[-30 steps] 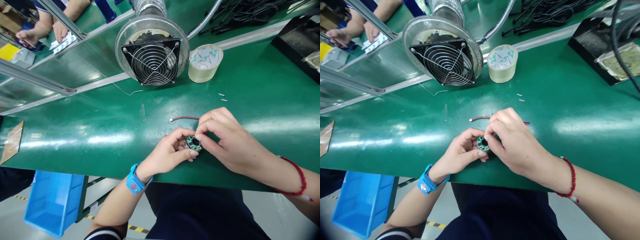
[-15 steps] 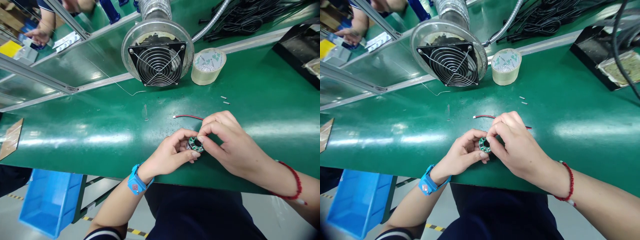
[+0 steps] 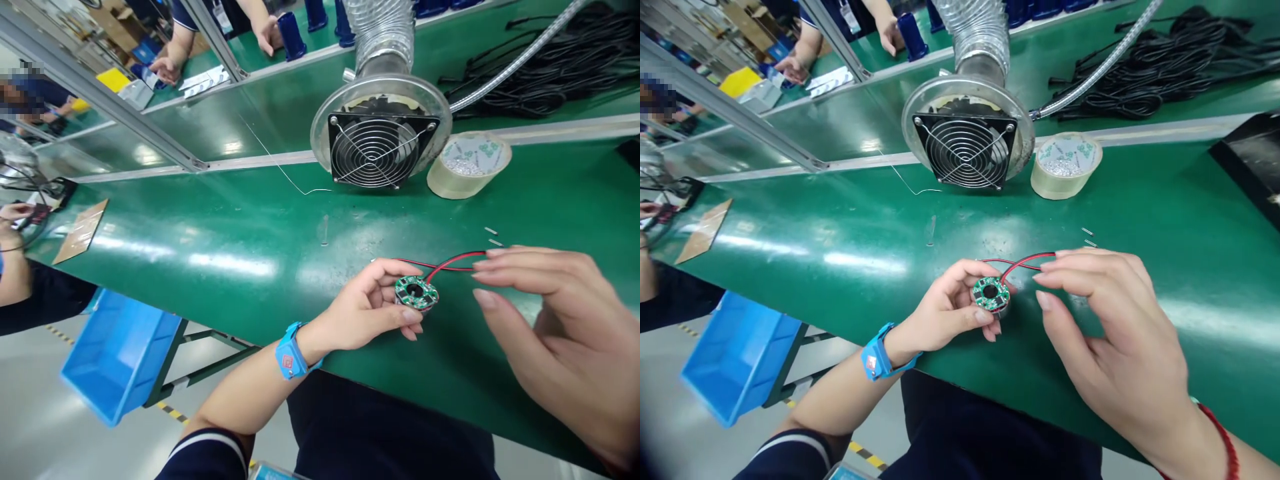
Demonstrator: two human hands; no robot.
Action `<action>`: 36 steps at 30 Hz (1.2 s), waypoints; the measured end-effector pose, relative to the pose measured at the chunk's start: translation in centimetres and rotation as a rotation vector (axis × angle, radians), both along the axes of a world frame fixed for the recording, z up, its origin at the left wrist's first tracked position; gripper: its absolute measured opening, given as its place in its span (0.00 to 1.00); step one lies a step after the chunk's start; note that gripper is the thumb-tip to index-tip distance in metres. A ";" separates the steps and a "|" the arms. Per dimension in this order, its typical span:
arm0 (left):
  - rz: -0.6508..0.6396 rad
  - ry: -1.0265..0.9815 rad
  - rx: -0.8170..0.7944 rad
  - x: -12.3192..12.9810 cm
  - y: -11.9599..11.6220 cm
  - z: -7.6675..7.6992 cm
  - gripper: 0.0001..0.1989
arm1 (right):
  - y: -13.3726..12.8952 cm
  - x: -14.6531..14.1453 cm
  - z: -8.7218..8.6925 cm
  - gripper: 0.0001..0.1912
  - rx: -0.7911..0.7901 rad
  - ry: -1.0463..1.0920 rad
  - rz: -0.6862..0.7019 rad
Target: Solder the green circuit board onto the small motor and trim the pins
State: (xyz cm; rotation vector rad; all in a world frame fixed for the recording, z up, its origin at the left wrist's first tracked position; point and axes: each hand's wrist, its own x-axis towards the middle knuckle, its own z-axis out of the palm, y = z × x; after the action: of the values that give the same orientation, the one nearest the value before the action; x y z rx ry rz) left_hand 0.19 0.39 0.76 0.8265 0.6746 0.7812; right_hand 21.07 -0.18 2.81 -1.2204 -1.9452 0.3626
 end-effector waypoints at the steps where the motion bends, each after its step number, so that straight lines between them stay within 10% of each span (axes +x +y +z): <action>1: 0.003 0.004 -0.008 0.0 0.0 0.0 0.22 | -0.1 0.0 0.0 0.15 -0.022 -0.002 0.000; 8: -0.013 0.162 0.029 0.1 -0.1 0.2 0.22 | 0.2 -0.2 0.0 0.17 0.076 -0.139 0.046; 19: -0.057 0.232 0.044 0.2 -0.3 0.2 0.23 | 0.6 -0.9 -0.5 0.02 -0.183 -0.065 0.115; 36: -0.072 0.181 0.059 0.3 -0.2 -0.1 0.19 | 0.9 -1.6 -0.1 0.09 -0.293 -0.051 0.112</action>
State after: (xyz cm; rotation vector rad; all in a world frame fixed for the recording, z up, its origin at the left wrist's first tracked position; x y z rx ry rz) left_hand 0.47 0.19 0.64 0.9786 0.7808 0.6686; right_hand 19.45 0.73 2.66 -1.3160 -2.0613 0.7006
